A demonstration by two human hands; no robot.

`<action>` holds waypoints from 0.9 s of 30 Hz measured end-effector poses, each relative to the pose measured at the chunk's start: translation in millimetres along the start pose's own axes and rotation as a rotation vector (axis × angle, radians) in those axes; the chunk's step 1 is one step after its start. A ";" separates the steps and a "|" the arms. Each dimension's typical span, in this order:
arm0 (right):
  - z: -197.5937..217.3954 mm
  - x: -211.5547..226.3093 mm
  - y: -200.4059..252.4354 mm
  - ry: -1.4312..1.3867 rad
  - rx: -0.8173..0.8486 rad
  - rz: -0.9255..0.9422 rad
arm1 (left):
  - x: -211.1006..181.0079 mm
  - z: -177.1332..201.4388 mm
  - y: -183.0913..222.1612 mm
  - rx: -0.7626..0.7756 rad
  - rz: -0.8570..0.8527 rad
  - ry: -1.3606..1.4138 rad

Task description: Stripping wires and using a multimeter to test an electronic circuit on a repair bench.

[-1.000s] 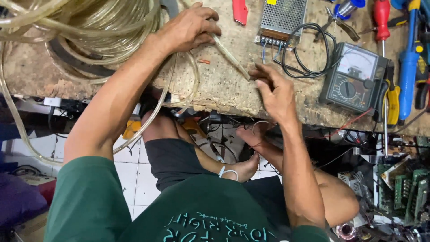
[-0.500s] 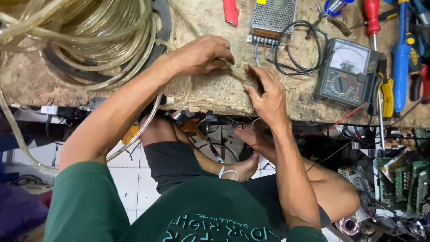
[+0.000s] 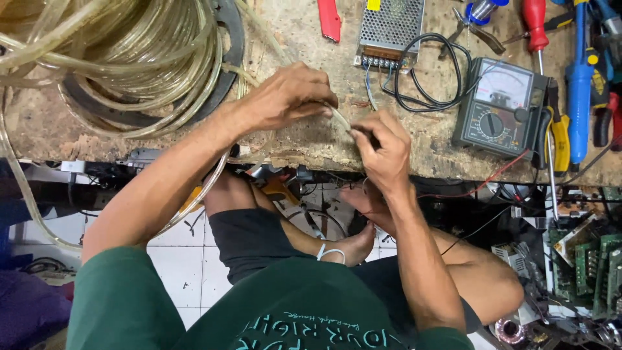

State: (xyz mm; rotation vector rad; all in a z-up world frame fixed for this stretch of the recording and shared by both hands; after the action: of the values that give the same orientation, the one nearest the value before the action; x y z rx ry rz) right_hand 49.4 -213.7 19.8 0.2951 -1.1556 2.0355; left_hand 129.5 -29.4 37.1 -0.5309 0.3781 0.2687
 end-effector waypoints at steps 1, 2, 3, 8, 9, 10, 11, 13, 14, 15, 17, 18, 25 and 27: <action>-0.3 2.0 2.1 -0.077 -0.028 -0.065 | -7.2 3.2 -1.9 -0.005 -0.020 0.007; -1.0 4.3 5.7 -0.154 -0.055 -0.132 | -14.9 5.5 -3.3 -0.010 -0.038 0.017; 2.0 15.4 3.0 -0.155 -0.054 -0.130 | -19.7 8.4 -6.8 -0.011 -0.037 0.015; 14.9 39.3 1.2 -0.432 -0.235 -0.337 | -37.3 17.3 -15.1 0.006 -0.016 -0.060; 17.9 39.1 0.9 -0.430 -0.237 -0.334 | -37.3 16.9 -15.1 0.005 -0.019 -0.063; 19.6 40.2 -0.1 -0.458 -0.219 -0.311 | -38.5 19.8 -14.8 -0.050 -0.047 0.010; 21.2 41.3 -1.0 -0.485 -0.200 -0.288 | -39.3 22.8 -14.3 -0.105 -0.074 0.084; 28.1 31.8 6.1 -0.500 -0.206 -0.270 | -37.6 21.8 -13.2 -0.099 -0.064 0.086; 31.0 27.6 10.1 -0.519 -0.208 -0.257 | -36.5 20.6 -11.5 -0.092 -0.049 0.091; 34.9 29.6 3.8 -0.519 -0.207 -0.256 | -36.0 19.2 -9.6 -0.093 -0.048 0.090; 44.1 36.4 -7.0 -0.572 -0.200 -0.202 | -36.0 13.2 -7.6 -0.079 -0.051 0.102; 44.1 32.6 -7.8 -0.571 -0.203 -0.202 | -35.9 12.8 -7.9 -0.077 -0.054 0.102; 38.2 19.1 -10.8 -0.771 -0.162 -0.168 | -34.5 6.3 -10.5 -0.013 -0.030 0.147; 31.5 12.5 -8.8 -0.804 -0.169 -0.185 | -40.5 9.1 -14.8 -0.006 -0.029 0.167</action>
State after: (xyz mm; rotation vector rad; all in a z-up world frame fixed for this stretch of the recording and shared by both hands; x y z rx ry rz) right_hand 42.1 -230.4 49.7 1.1587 -1.6787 1.6624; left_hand 100.8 -43.0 67.7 -0.5660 0.5309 0.1981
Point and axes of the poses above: each hand's wrist, its own y-axis away from the middle knuckle, its own z-axis out of the back of the hand, x = y × z, the point moved 6 cm from there along -y, towards the middle knuckle, and after that the axes turned 3 degrees about x, right-handed, at the moved point
